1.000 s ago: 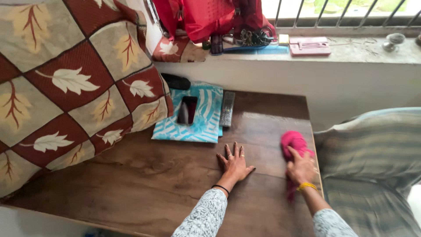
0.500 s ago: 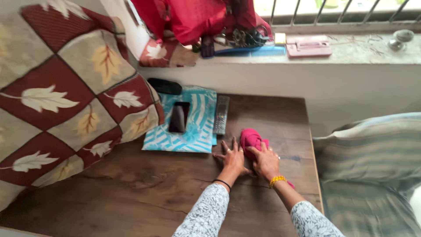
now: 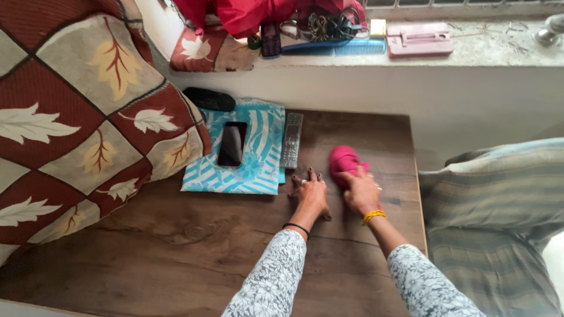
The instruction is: The person wipes a wooden desk and its drawer using a pink cloth, covering the top surface, the front of the drawer, and the side panels.
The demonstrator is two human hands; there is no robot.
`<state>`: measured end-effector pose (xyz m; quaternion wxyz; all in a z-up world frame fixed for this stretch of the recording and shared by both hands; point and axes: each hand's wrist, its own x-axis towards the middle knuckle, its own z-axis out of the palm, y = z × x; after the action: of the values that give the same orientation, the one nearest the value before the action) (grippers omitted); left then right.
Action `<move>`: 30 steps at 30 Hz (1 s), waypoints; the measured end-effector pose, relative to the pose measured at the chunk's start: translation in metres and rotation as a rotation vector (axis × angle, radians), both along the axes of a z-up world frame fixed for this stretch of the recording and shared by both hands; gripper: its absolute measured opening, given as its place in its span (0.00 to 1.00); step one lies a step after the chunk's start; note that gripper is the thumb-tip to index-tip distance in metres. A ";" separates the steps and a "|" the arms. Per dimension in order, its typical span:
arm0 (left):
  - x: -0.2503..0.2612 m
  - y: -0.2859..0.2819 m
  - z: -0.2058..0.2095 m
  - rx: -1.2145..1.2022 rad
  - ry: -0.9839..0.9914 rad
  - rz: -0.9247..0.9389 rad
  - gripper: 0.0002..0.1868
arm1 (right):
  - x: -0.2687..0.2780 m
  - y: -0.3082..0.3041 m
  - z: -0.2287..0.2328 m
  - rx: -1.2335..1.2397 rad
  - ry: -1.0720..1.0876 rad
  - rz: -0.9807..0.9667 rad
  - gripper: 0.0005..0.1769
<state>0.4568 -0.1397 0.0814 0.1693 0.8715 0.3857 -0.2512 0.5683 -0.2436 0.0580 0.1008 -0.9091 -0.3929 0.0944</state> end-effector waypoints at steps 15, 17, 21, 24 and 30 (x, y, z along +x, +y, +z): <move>-0.003 -0.002 -0.036 0.054 -0.035 0.000 0.80 | -0.008 -0.144 0.008 0.022 -0.097 -0.297 0.29; -0.010 -0.015 -0.045 0.113 -0.137 -0.003 0.71 | -0.034 -0.139 0.001 0.006 -0.065 -0.251 0.29; -0.038 -0.057 -0.054 -0.018 -0.103 -0.104 0.72 | -0.088 -0.146 -0.002 0.068 -0.078 0.023 0.31; -0.063 -0.086 -0.058 0.012 -0.216 -0.197 0.68 | -0.102 -0.164 0.004 0.077 0.007 0.173 0.31; -0.070 -0.137 -0.051 -0.035 -0.172 -0.238 0.75 | -0.062 -0.202 0.018 0.081 0.035 -0.207 0.28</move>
<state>0.3866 -0.2766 0.0305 0.1860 0.9263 0.2591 -0.2004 0.5064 -0.4455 0.0762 0.1536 -0.9383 -0.2984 0.0832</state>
